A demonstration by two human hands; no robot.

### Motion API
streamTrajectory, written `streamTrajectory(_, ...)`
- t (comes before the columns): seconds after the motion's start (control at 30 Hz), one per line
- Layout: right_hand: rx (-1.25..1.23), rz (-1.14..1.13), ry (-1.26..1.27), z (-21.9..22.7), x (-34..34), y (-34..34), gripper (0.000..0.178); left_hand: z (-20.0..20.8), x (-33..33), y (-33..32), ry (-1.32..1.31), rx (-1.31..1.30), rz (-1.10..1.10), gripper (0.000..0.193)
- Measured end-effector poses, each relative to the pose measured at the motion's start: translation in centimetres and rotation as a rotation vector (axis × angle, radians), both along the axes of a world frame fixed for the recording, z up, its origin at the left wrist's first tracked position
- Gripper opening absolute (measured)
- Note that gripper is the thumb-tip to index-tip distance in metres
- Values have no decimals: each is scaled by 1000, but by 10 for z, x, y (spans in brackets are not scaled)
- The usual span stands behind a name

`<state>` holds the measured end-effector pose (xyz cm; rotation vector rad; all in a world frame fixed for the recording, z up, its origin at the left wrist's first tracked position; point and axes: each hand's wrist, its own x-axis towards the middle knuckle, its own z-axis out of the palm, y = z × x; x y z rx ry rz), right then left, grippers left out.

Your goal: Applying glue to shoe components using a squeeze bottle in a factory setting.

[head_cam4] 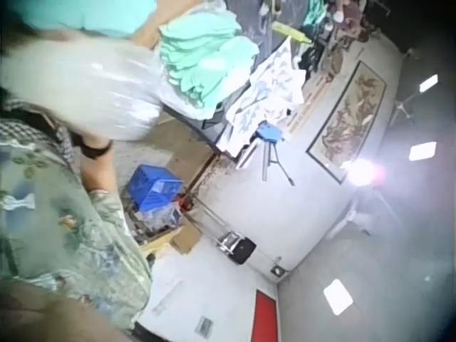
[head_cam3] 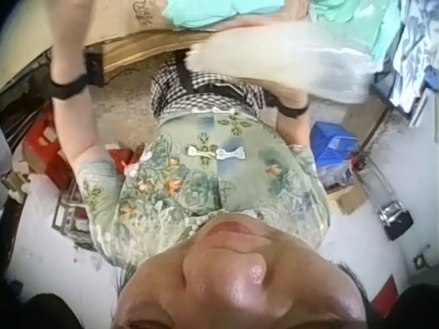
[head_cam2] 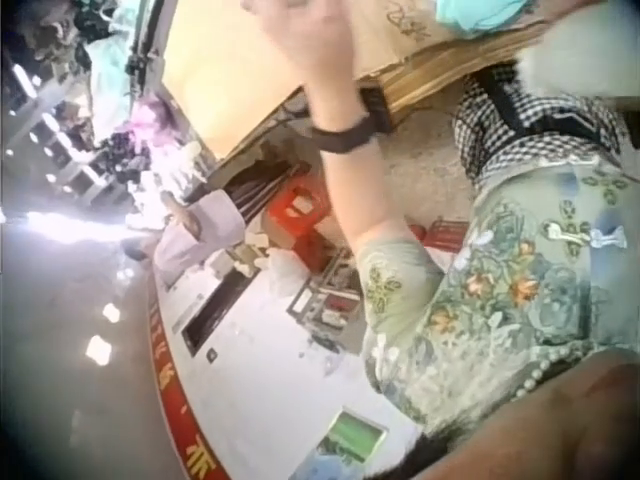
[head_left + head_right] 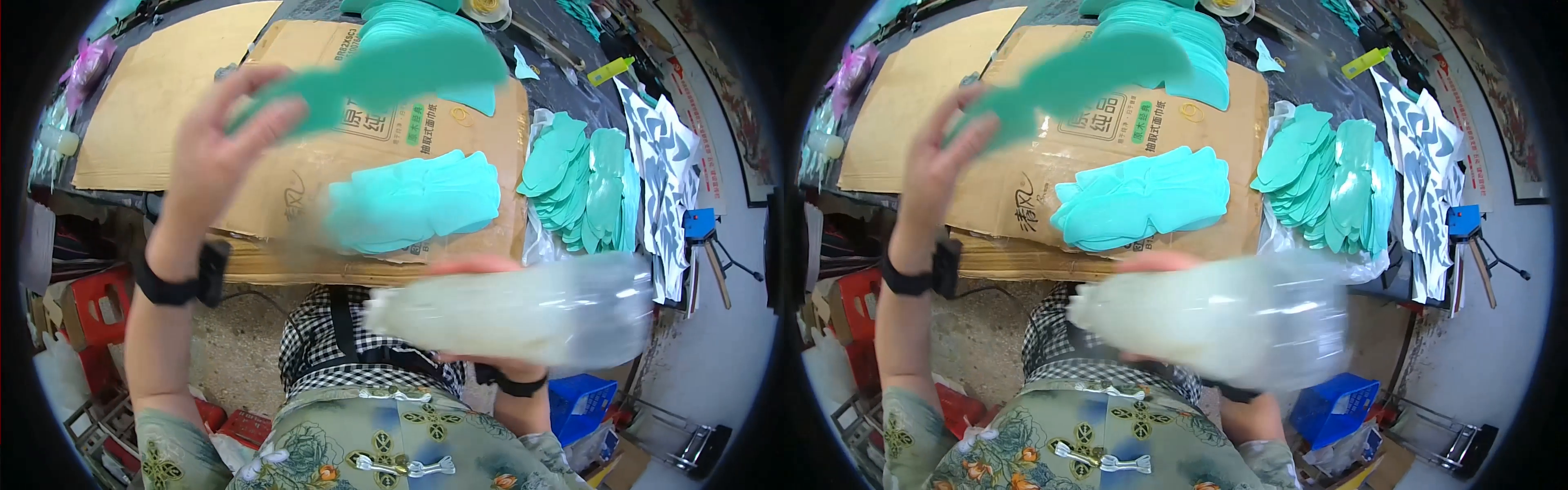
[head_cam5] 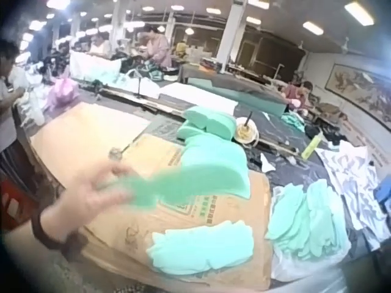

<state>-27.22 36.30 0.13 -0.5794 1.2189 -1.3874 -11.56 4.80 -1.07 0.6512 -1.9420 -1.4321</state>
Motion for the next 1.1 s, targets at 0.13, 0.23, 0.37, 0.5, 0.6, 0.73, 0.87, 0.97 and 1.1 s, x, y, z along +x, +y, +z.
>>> streamTrajectory(0.13, -345, -593, 407, 5, -16, 35, 108, -48, -13, 64, -72, -421, -13, 58)
streamTrajectory(0.23, -386, -822, 487, 4, -18, 21, 90, -70, -25, 96, -258, -378, -28, 59)
streamTrajectory(0.37, -121, -600, 1005, -11, -20, -22, 43, -92, -34, 113, -217, -536, 89, 53)
streamTrajectory(0.5, -134, -444, 1126, -36, -19, -54, 35, -105, -33, 114, -293, -697, 102, 38)
streamTrajectory(0.6, -38, -505, 1127, -40, -37, -50, 39, -100, -22, 110, -333, -795, 75, 30)
streamTrajectory(0.73, 144, -603, 962, -36, -60, -18, 33, -85, 9, 103, -323, -696, 46, 31)
streamTrajectory(0.87, 36, -447, 1148, -55, -22, -11, 36, -91, 19, 100, -362, -664, 51, 37)
streamTrajectory(0.97, -202, -350, 1217, -76, 16, -41, 49, -96, 15, 98, -331, -642, 50, 36)
streamTrajectory(1.1, -346, -474, 1242, -63, 0, -59, 36, -91, 12, 97, -325, -623, 7, 35)
